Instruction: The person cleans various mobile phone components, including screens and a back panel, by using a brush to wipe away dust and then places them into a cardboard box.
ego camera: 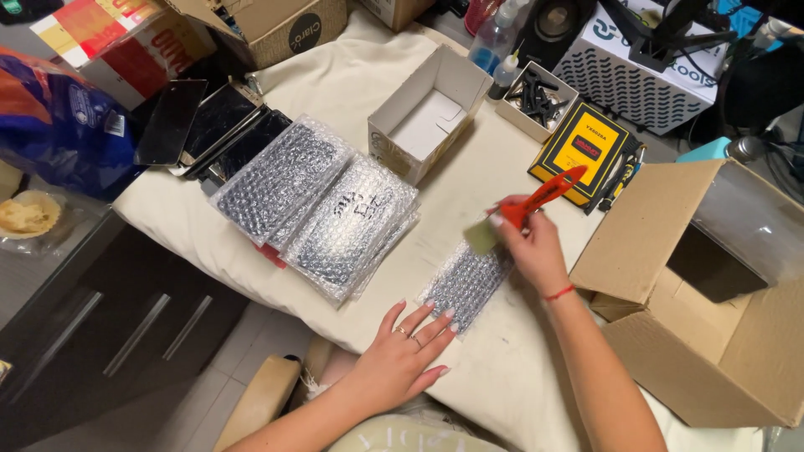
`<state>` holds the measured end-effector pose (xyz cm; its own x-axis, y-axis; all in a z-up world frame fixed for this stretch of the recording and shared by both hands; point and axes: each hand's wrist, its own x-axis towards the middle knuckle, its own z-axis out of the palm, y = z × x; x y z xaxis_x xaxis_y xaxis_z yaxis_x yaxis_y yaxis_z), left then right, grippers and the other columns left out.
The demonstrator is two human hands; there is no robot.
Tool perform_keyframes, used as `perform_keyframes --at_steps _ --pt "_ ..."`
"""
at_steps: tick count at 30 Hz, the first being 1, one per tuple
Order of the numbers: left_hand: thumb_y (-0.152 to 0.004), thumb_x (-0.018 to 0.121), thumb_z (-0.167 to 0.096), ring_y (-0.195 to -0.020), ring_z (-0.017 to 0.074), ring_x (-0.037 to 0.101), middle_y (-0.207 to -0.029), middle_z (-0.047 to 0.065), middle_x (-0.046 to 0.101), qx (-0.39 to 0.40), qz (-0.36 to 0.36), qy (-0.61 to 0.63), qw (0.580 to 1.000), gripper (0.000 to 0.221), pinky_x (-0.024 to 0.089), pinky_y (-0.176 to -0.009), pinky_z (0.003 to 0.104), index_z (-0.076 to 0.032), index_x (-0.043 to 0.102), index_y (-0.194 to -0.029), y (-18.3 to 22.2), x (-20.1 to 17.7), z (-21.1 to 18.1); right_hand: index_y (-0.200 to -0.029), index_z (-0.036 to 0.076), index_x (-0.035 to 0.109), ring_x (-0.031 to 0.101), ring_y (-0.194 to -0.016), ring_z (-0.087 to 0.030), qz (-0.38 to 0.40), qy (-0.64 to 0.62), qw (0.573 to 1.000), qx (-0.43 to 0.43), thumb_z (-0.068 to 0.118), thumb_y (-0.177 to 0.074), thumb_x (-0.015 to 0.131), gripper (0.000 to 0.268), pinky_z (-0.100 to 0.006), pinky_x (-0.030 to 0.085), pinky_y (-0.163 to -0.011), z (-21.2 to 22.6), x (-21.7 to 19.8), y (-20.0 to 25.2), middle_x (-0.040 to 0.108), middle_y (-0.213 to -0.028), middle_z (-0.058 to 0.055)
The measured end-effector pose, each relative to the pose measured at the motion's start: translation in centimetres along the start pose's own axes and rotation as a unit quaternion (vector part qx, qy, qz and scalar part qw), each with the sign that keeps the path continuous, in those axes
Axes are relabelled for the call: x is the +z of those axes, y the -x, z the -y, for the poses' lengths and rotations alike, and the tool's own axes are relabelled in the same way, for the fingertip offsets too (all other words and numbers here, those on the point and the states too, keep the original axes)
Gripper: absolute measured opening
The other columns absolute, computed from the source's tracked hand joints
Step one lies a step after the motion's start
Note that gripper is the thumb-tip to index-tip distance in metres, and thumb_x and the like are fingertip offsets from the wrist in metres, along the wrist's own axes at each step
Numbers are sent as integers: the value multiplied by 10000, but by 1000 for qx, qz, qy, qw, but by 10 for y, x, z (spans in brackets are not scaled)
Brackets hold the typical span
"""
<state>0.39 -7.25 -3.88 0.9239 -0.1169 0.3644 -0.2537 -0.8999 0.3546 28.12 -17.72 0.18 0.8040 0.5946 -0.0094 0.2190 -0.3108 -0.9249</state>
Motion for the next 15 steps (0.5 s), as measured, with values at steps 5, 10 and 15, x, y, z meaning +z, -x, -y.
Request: perform_keyframes --at_steps 5,10,15 --pt "-1018 593 -399 -1417 393 446 -1542 160 500 -18 8 38 999 549 263 -1172 630 -72 530 -1454 0 -2 1 -1188 45 661 660 -933 -236 -57 176 967 -176 144 -1033 586 199 -353 507 -787 21 -13 8 722 -1180 -100" --pt "-1023 628 -434 -1490 406 401 -1605 251 390 -52 -37 50 997 766 246 -1236 608 28 320 -1550 2 6 6 -1148 49 648 682 -1113 -179 5 -87 995 -53 214 -965 660 247 -284 545 -949 39 11 78 744 -1155 -95" --pt "-1036 572 -451 -1466 451 398 -1600 271 389 -46 -15 57 997 786 220 -1219 653 40 266 -1569 -7 -4 6 -1079 26 761 628 -680 -90 171 -87 981 24 146 -914 718 209 -226 536 -567 7 17 112 719 -1108 -26"
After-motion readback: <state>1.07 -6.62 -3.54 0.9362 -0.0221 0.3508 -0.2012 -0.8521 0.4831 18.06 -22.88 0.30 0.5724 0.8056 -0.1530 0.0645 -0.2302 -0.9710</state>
